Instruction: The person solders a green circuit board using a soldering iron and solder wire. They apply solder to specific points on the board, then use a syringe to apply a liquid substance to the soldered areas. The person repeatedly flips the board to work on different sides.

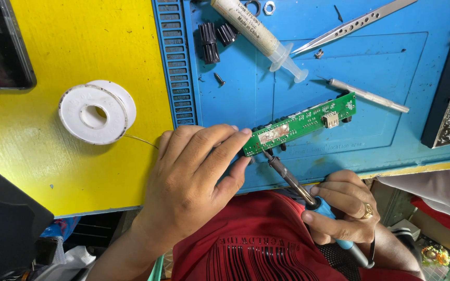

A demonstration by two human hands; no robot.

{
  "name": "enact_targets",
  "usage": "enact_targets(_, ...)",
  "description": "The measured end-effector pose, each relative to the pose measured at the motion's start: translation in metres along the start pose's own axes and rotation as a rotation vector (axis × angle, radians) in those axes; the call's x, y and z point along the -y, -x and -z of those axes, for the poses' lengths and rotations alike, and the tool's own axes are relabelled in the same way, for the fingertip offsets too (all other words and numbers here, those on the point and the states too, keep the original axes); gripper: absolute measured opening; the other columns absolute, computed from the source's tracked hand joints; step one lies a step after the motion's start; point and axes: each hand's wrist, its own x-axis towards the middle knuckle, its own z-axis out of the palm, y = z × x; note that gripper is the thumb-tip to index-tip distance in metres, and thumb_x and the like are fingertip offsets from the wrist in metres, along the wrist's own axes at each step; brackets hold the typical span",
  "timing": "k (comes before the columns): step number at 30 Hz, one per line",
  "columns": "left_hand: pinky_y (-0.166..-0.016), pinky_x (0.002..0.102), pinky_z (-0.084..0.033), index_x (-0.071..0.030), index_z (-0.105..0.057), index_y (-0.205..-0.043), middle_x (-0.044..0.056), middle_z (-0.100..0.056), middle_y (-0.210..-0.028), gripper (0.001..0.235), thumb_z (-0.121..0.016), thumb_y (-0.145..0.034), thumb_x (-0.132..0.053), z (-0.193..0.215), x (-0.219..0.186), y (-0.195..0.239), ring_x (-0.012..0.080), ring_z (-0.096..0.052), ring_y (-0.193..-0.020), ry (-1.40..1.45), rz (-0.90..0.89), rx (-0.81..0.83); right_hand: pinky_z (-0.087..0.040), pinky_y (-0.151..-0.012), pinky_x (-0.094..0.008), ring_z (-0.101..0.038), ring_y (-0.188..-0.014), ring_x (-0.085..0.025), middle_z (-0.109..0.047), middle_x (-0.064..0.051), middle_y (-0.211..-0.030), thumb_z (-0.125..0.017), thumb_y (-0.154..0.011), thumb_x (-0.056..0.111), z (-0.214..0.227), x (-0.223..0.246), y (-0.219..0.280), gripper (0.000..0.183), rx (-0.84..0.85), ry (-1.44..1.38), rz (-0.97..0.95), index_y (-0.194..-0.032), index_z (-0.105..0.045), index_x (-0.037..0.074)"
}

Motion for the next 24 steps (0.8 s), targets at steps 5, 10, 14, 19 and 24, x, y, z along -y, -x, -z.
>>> enact_targets(5,-0.076,0.04,-0.043,-0.009,-0.07,-0.122,0.004,-0.071,-0.116,0.023,-0.076,-0.101,-0.019,0.0003,-0.0003,0.0001,0.0242,-0.063,-0.091,-0.003,-0.002,-0.003,-0.055,-0.067,-0.038,-0.068,-0.076,-0.023,-0.062,-0.01,-0.102,-0.053,-0.105,0.036,0.0004,0.0014,0.0001,0.022,0.003,0.006,-0.014,-0.111,-0.068,0.021)
enact_targets(10,-0.076,0.04,-0.043,-0.01,-0.07,-0.122,0.003,-0.071,-0.116,0.024,-0.076,-0.101,-0.019,-0.0001,-0.0002,0.0007,0.024,-0.063,-0.091,0.001,0.002,0.0,-0.056,-0.068,-0.038,-0.07,-0.079,-0.024,-0.063,-0.011,-0.101,-0.052,-0.105,0.036,0.0024,0.0017,-0.0022,0.023,0.001,-0.008,-0.013,-0.11,-0.068,0.021)
enact_targets(14,-0.075,0.041,-0.042,-0.009,-0.069,-0.123,0.004,-0.071,-0.117,0.026,-0.077,-0.1,-0.018,0.0,0.0003,0.001,0.0249,-0.062,-0.092,0.003,-0.001,0.005,-0.058,-0.072,-0.039,-0.073,-0.083,-0.025,-0.064,-0.012,-0.105,-0.049,-0.107,0.043,0.0043,0.0,-0.0012,0.029,0.016,-0.049,-0.006,-0.112,-0.067,0.021)
enact_targets(19,-0.076,0.04,-0.042,-0.009,-0.07,-0.122,0.003,-0.071,-0.116,0.025,-0.076,-0.1,-0.018,0.001,-0.0002,0.0,0.0244,-0.062,-0.091,-0.003,-0.003,0.003,-0.055,-0.069,-0.038,-0.072,-0.079,-0.023,-0.065,-0.011,-0.102,-0.049,-0.106,0.043,0.0011,0.0004,-0.0046,0.029,0.002,-0.024,-0.004,-0.11,-0.068,0.022)
enact_targets(24,-0.076,0.04,-0.042,-0.009,-0.07,-0.122,0.003,-0.071,-0.116,0.024,-0.076,-0.1,-0.018,0.0007,-0.0001,0.0002,0.0241,-0.062,-0.091,0.0,-0.003,0.0,-0.052,-0.064,-0.036,-0.069,-0.073,-0.021,-0.066,-0.01,-0.096,-0.05,-0.105,0.038,-0.0033,0.0,-0.0095,0.024,-0.035,0.0,0.009,-0.105,-0.068,0.023)
